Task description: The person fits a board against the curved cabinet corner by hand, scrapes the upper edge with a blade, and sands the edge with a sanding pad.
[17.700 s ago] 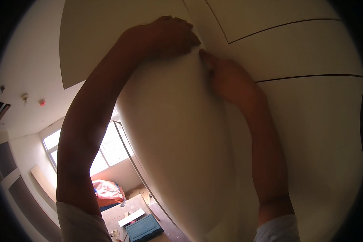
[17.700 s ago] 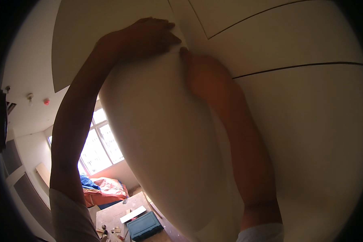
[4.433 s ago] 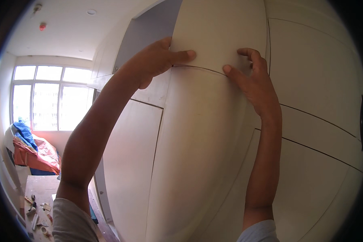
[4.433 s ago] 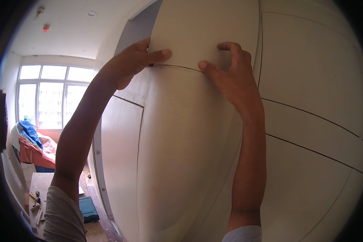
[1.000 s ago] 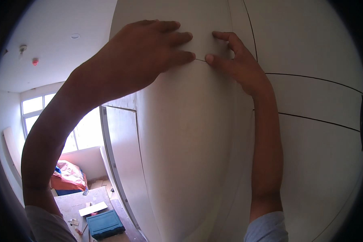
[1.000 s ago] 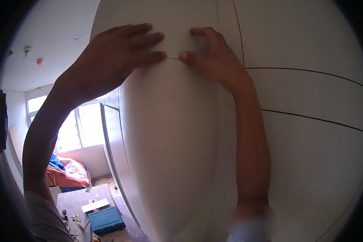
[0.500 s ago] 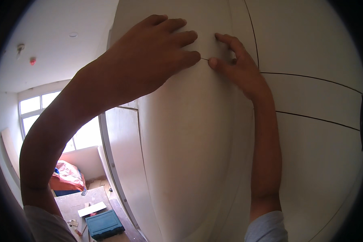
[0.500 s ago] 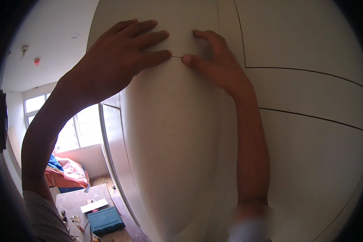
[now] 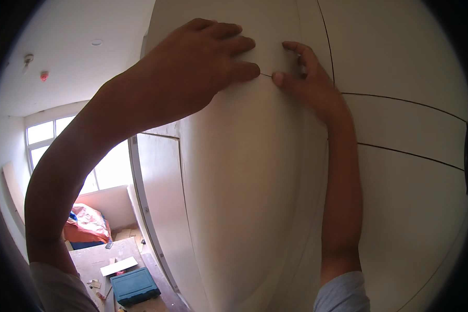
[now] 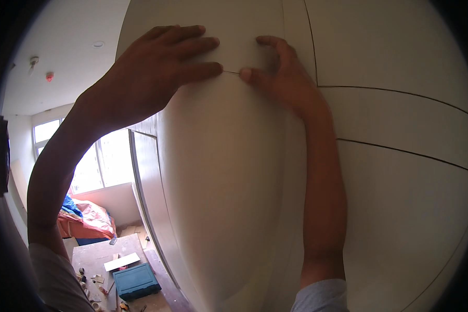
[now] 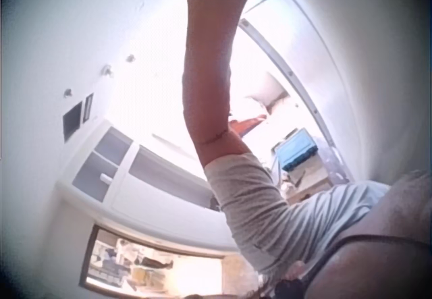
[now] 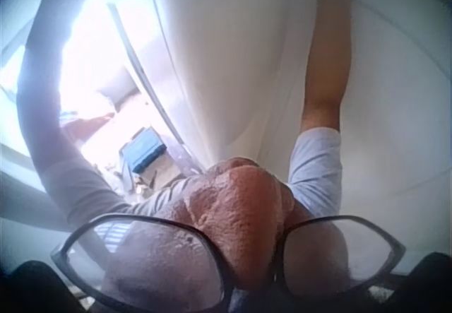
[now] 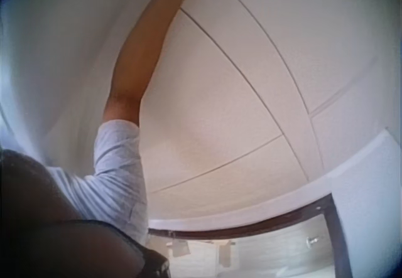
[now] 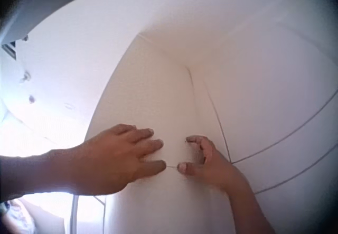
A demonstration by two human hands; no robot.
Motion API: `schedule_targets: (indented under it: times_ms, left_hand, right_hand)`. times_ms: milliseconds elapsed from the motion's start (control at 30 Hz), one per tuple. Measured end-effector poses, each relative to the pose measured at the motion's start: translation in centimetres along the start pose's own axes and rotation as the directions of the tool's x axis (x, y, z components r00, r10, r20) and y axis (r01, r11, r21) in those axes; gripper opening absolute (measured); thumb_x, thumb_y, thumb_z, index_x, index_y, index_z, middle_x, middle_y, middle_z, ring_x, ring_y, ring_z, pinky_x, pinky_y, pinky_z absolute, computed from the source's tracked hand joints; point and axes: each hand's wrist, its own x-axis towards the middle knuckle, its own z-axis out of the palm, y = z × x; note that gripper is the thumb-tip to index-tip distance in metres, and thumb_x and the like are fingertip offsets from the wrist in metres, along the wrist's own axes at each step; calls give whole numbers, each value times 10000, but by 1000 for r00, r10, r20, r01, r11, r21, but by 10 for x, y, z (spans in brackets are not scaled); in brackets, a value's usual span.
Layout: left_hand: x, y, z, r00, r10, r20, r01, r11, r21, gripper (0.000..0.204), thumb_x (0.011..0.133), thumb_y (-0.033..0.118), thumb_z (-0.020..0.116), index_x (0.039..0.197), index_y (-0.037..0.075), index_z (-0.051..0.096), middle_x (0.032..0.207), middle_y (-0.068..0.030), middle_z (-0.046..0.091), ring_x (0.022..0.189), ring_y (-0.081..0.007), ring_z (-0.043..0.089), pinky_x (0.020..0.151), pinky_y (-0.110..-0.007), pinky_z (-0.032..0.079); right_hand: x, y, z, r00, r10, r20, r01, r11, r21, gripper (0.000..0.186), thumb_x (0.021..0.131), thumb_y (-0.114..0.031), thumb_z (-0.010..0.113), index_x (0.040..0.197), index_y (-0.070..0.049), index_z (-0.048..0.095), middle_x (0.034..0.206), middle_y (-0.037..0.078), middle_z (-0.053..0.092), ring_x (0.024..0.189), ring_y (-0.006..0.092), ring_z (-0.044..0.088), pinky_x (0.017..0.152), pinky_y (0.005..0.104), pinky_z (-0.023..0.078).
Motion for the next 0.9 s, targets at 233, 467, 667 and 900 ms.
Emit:
schedule_targets:
  times_ms: [233,467,667,900]
  left_hand:
    - [21,-30,-31,843,-507,182,521,852,-40,904,947,259,675,1628,0,140,1605,-342,240,1533,-416,242,1244,-497,306]
    - [12,-81,-12,706,-607,363,453,-6,-891,698,965,184,653,1470,-189,348,1392,-338,529,1172,-411,637,1052,-403,522]
    - [-11,-52,-61,458,-779,428,544,-136,-828,649,929,319,689,1428,-43,485,1298,-265,607,1178,-376,635,1051,-424,508]
    - [-172,4,-62,29,-930,365,793,-201,-575,679,961,453,652,1499,61,518,1218,-134,688,978,-248,690,884,-382,557]
  right_hand:
    - [11,2,-1,996,83,-39,-77,988,136,885,824,-536,787,1519,-105,451,1556,256,418,1496,406,332,1195,521,308]
    - [10,6,4,997,40,-65,-25,975,222,811,856,-500,794,1499,-113,487,1525,216,460,1499,361,316,1199,488,301]
    - [-22,-7,-26,939,108,-328,76,863,500,556,965,-351,733,1405,-56,565,1402,89,593,1316,251,522,1108,406,410]
    - [-146,-23,-17,808,53,-587,222,895,387,432,999,-353,676,1281,-30,626,1297,80,643,1168,198,600,966,363,465]
